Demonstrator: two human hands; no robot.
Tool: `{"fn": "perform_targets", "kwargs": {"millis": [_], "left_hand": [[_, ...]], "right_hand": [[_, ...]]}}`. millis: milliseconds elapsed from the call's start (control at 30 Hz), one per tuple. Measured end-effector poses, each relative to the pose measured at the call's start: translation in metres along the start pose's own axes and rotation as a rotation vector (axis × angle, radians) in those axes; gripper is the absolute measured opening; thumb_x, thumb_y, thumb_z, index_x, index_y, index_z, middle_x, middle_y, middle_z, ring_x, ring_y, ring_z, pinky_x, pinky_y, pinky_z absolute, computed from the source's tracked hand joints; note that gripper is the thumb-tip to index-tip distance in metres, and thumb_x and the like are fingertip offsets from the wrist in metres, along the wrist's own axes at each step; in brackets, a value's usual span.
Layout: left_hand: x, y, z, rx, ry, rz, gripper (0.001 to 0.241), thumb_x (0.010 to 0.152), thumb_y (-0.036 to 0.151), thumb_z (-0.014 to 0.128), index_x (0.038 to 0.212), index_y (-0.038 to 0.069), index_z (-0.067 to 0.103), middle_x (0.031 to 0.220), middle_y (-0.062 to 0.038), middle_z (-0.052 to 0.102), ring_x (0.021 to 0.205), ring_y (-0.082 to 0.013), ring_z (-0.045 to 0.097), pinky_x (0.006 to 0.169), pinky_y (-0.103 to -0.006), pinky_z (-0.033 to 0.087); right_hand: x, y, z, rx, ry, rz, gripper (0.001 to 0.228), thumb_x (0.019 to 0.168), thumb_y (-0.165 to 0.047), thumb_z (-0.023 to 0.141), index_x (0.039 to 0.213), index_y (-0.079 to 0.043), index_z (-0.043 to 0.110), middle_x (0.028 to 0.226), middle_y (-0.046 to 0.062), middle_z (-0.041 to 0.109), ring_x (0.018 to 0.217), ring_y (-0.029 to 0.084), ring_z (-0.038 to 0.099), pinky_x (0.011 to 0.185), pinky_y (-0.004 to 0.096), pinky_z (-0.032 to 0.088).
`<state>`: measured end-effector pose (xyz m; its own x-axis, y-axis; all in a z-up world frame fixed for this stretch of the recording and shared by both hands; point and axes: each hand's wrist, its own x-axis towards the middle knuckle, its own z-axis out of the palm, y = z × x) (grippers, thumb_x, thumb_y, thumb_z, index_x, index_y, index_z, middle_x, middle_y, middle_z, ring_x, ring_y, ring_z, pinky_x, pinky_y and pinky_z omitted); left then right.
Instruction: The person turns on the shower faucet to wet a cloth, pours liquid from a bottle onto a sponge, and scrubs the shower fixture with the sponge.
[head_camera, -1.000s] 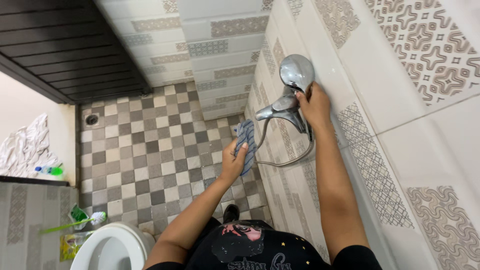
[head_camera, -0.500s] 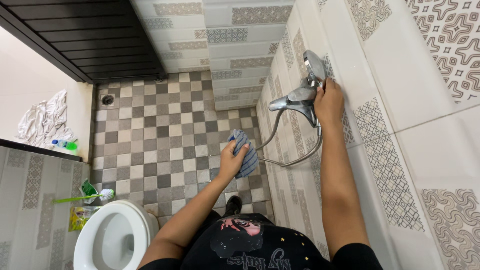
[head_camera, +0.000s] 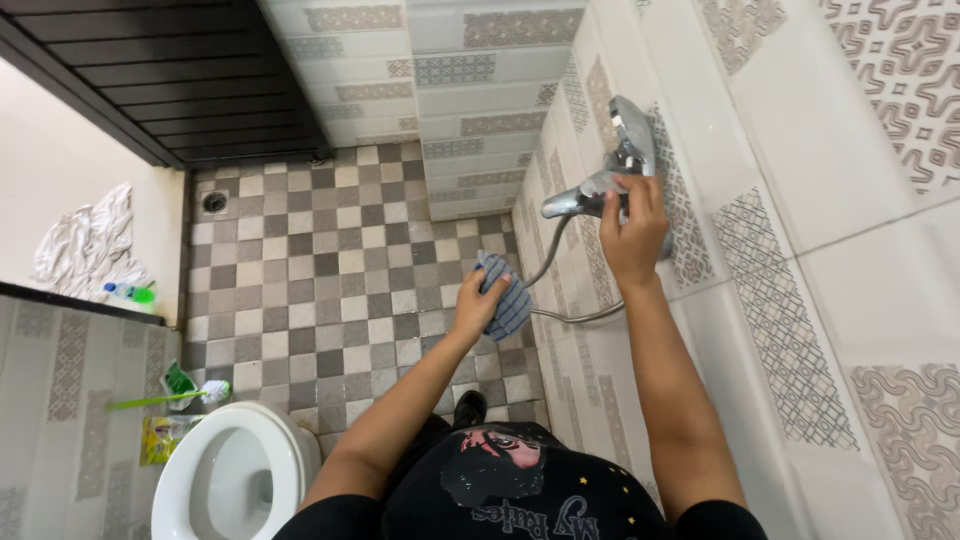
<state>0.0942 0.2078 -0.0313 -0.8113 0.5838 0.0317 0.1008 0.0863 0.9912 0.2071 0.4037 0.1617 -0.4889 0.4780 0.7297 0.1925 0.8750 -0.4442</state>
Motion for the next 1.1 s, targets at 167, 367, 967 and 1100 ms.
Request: {"fn": "perform_targets", "kwargs": {"millis": [167, 367, 967, 1100], "left_hand": [[-0.007, -0.018, -0.004, 0.053, 0.087, -0.012, 0.031, 0.084, 0.029, 0.077, 0.099, 0.002, 0.075, 0.097, -0.012, 0.066, 0.093, -0.0256, 0.064, 0.085, -0.0369, 0.051], [-0.027, -0.022, -0.052, -0.182, 0.211, 0.062, 0.027, 0.079, 0.013, 0.069, 0.102, 0.001, 0.072, 0.096, -0.006, 0.069, 0.092, -0.0187, 0.067, 0.087, -0.0323, 0.053], [-0.209, -0.025, -0.224, -0.087, 0.798, 0.113, 0.043, 0.079, 0.008, 0.070, 0.119, 0.005, 0.057, 0.113, -0.010, 0.067, 0.106, -0.0225, 0.065, 0.093, -0.0372, 0.051], [-0.295, -0.047, -0.261, 0.043, 0.960, -0.083, 0.043, 0.075, 0.014, 0.082, 0.109, 0.004, 0.058, 0.101, -0.013, 0.069, 0.095, -0.0249, 0.068, 0.086, -0.0396, 0.055]], "right_hand": [[-0.042, -0.030, 0.036, 0.120, -0.047, -0.063, 0.006, 0.100, -0.003, 0.070, 0.106, -0.002, 0.067, 0.100, 0.011, 0.065, 0.072, 0.025, 0.056, 0.065, 0.037, 0.045], [-0.090, -0.039, 0.116, 0.345, -0.527, 0.046, 0.021, 0.095, -0.015, 0.072, 0.112, -0.003, 0.069, 0.108, 0.012, 0.065, 0.082, 0.023, 0.060, 0.066, 0.033, 0.050], [-0.221, -0.262, 0.227, 0.919, -1.658, 0.316, 0.047, 0.100, -0.042, 0.062, 0.129, -0.005, 0.069, 0.109, 0.003, 0.074, 0.099, 0.013, 0.067, 0.087, 0.026, 0.053], [-0.271, -0.323, 0.207, 0.912, -1.632, 0.177, 0.031, 0.095, -0.032, 0.070, 0.106, -0.004, 0.071, 0.089, 0.002, 0.072, 0.080, 0.011, 0.063, 0.070, 0.028, 0.052]]}}
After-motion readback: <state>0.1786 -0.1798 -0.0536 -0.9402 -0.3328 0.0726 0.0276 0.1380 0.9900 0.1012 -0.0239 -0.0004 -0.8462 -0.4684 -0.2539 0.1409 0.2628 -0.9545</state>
